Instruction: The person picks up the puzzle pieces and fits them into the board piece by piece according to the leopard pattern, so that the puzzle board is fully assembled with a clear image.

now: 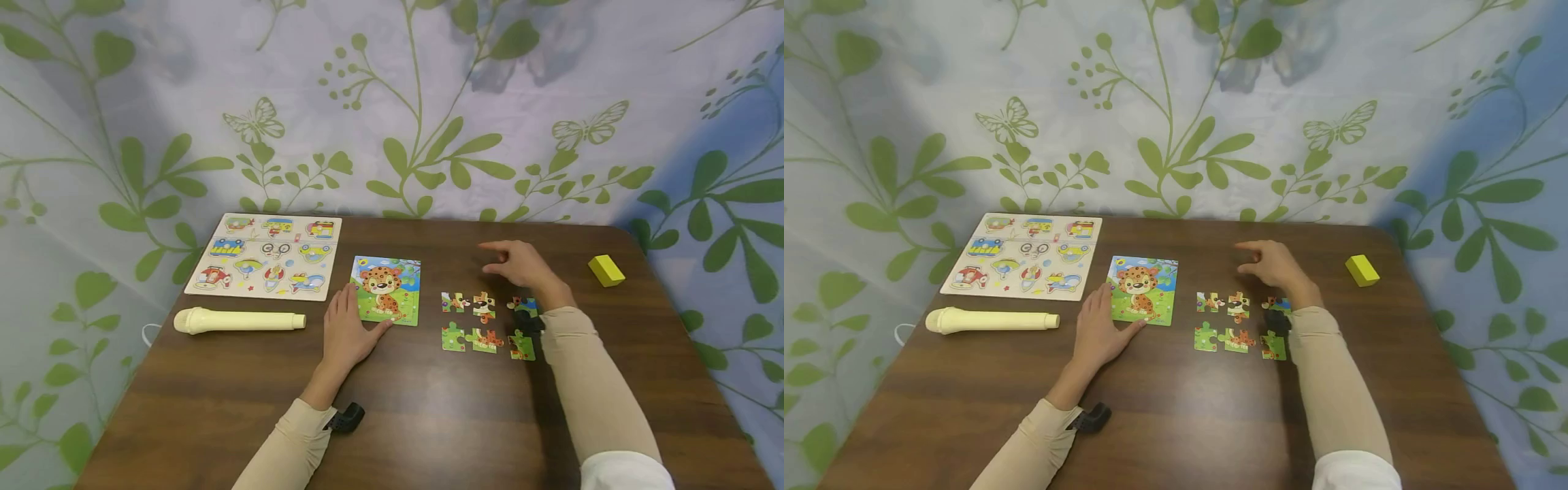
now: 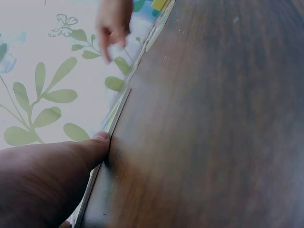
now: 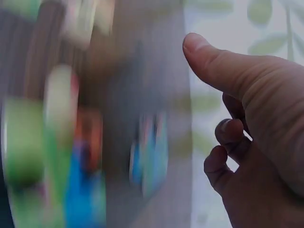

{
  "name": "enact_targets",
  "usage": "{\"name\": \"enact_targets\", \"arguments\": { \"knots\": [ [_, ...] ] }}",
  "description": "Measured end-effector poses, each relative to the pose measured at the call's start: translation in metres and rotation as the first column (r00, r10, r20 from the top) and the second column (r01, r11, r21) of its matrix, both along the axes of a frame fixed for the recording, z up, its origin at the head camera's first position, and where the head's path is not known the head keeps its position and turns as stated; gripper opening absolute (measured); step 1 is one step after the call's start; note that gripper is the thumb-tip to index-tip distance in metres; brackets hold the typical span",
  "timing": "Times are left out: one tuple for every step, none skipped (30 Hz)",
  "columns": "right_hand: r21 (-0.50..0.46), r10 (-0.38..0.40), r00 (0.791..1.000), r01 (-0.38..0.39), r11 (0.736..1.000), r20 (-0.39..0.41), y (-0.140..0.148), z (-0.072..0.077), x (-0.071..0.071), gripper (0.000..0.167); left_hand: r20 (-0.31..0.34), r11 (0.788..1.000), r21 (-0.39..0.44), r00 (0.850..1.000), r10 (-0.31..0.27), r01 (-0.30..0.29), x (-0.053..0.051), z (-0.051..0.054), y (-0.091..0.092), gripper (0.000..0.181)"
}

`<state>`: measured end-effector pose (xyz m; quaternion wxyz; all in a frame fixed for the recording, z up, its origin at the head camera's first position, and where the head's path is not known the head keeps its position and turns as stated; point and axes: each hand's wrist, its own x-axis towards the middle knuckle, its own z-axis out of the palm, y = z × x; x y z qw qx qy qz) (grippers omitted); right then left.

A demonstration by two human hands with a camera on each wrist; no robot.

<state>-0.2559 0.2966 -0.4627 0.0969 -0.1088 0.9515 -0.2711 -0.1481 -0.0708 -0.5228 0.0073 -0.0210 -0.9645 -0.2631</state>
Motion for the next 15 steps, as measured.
{"name": "enact_targets", "arguments": {
  "knots": [
    [0.005,-0.014,1.000,0.014,1.000,0.020,0.017,-0.001,0.002,0.056,0.001,1.000,0.002,1.000,-0.002,0.002,0.000,0.000,0.000,0.110],
    [0.011,-0.024,0.999,0.024,1.000,0.039,0.032,-0.001,0.004,0.056,-0.002,1.000,0.003,1.000,-0.003,0.004,-0.001,0.000,-0.001,0.110],
    [0.018,-0.031,0.998,0.030,0.999,0.059,0.045,-0.002,0.006,0.056,0.005,1.000,-0.002,1.000,-0.003,0.003,-0.001,0.000,-0.001,0.110],
    [0.020,-0.030,0.996,0.029,0.999,0.080,0.056,-0.003,0.008,0.057,0.006,1.000,-0.004,1.000,-0.001,0.001,-0.001,0.000,-0.001,0.110],
    [0.031,-0.028,0.995,0.025,0.999,0.097,0.065,-0.004,0.010,0.059,0.008,1.000,-0.007,1.000,0.001,-0.001,-0.001,0.000,0.000,0.110],
    [0.039,-0.024,0.993,0.019,0.999,0.113,0.072,-0.004,0.012,0.060,0.007,1.000,-0.005,1.000,0.001,-0.001,-0.001,0.000,0.000,0.109],
    [0.049,-0.020,0.992,0.014,0.999,0.125,0.078,-0.004,0.013,0.061,0.014,1.000,-0.004,1.000,0.000,0.000,-0.002,0.000,0.001,0.109],
    [0.061,-0.014,0.991,0.006,0.998,0.136,0.083,-0.005,0.014,0.062,0.015,1.000,-0.003,1.000,-0.002,0.002,-0.002,0.000,0.002,0.109],
    [0.070,-0.009,0.989,-0.001,0.998,0.145,0.086,-0.005,0.014,0.063,0.018,1.000,-0.003,1.000,-0.002,0.002,-0.002,0.001,0.003,0.109],
    [0.075,-0.003,0.988,-0.008,0.997,0.153,0.088,-0.005,0.014,0.063,0.016,1.000,0.000,1.000,-0.001,0.001,-0.002,0.001,0.003,0.109],
    [0.084,-0.004,0.987,-0.010,0.996,0.160,0.089,-0.005,0.014,0.063,0.017,1.000,-0.001,1.000,0.000,0.000,-0.002,0.001,0.004,0.109],
    [0.091,-0.002,0.987,-0.013,0.996,0.162,0.089,-0.006,0.013,0.061,0.017,1.000,0.001,1.000,0.001,-0.001,-0.002,0.001,0.004,0.109],
    [0.098,0.002,0.987,-0.018,0.995,0.158,0.088,-0.006,0.012,0.058,0.017,1.000,0.001,1.000,0.001,-0.002,-0.002,0.001,0.004,0.109],
    [0.105,0.007,0.988,-0.023,0.994,0.152,0.087,-0.006,0.011,0.056,0.019,1.000,-0.002,1.000,0.003,-0.003,-0.002,0.001,0.004,0.109],
    [0.110,0.015,0.989,-0.031,0.993,0.144,0.085,-0.006,0.010,0.054,0.017,1.000,-0.004,1.000,0.006,-0.006,-0.002,0.002,0.003,0.109]
  ]
}}
